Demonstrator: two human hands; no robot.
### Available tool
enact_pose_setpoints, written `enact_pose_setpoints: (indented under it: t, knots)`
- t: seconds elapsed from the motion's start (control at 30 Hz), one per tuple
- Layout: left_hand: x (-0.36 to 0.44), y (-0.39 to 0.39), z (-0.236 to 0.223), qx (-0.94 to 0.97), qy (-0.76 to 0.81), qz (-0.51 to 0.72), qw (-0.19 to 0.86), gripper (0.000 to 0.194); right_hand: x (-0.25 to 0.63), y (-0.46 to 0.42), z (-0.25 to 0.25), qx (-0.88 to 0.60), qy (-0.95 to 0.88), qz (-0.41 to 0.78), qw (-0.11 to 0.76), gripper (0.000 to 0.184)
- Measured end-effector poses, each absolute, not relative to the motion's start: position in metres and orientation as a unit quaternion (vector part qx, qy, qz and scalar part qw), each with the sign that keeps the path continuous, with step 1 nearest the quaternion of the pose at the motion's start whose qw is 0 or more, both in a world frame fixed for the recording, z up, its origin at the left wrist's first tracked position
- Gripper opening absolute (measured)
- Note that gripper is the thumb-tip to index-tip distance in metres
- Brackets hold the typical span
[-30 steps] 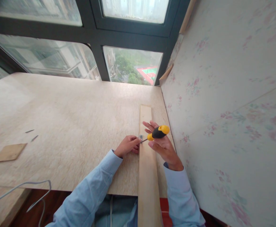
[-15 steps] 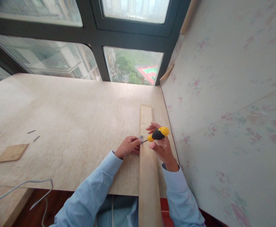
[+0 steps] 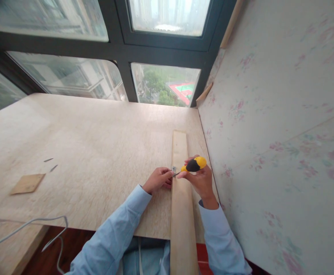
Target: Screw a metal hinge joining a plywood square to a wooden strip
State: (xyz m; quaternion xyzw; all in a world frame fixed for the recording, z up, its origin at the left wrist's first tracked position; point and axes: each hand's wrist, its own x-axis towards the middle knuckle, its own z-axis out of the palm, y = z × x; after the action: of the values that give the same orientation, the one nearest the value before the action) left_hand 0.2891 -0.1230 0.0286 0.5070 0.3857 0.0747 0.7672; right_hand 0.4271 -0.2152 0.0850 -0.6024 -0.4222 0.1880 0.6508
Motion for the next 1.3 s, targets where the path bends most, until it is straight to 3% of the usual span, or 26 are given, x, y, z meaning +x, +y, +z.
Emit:
enact_pose_setpoints:
  t: [0.17, 0.3, 0.47, 0.67, 0.83, 1.0, 1.13, 1.3]
  knots:
    - [0.289, -0.123, 0.029, 0.507, 0.388, 0.078, 0.766, 0.014, 0.428, -0.217, 0.087, -0.509, -0.463, 0.306, 0.658, 0.061]
    - [0.290, -0.123, 0.030, 0.507, 0.394, 0.083, 0.762, 0.014, 0.436, -0.225, 0.090, -0.452, -0.465, 0.418, 0.636, 0.058]
    - [0.290, -0.124, 0.028, 0.510, 0.392, 0.086, 0.761, 0.013, 0.439, -0.223, 0.084, -0.536, -0.406, 0.342, 0.656, 0.043]
    - [0.289, -0.123, 0.028, 0.510, 0.384, 0.086, 0.765, 0.014, 0.425, -0.209, 0.084, -0.574, -0.430, 0.190, 0.671, 0.041]
    - [0.289, -0.124, 0.026, 0.504, 0.383, 0.091, 0.769, 0.016, 0.425, -0.217, 0.091, -0.495, -0.486, 0.317, 0.646, 0.061]
    - [0.289, -0.124, 0.027, 0.502, 0.384, 0.091, 0.769, 0.017, 0.431, -0.235, 0.096, -0.510, -0.471, 0.415, 0.588, 0.051]
    - [0.289, -0.124, 0.027, 0.507, 0.384, 0.093, 0.766, 0.016, 0.431, -0.235, 0.094, -0.598, -0.428, 0.328, 0.592, 0.039]
    - [0.289, -0.126, 0.027, 0.504, 0.383, 0.099, 0.768, 0.017, 0.426, -0.224, 0.090, -0.725, -0.411, 0.123, 0.539, 0.047]
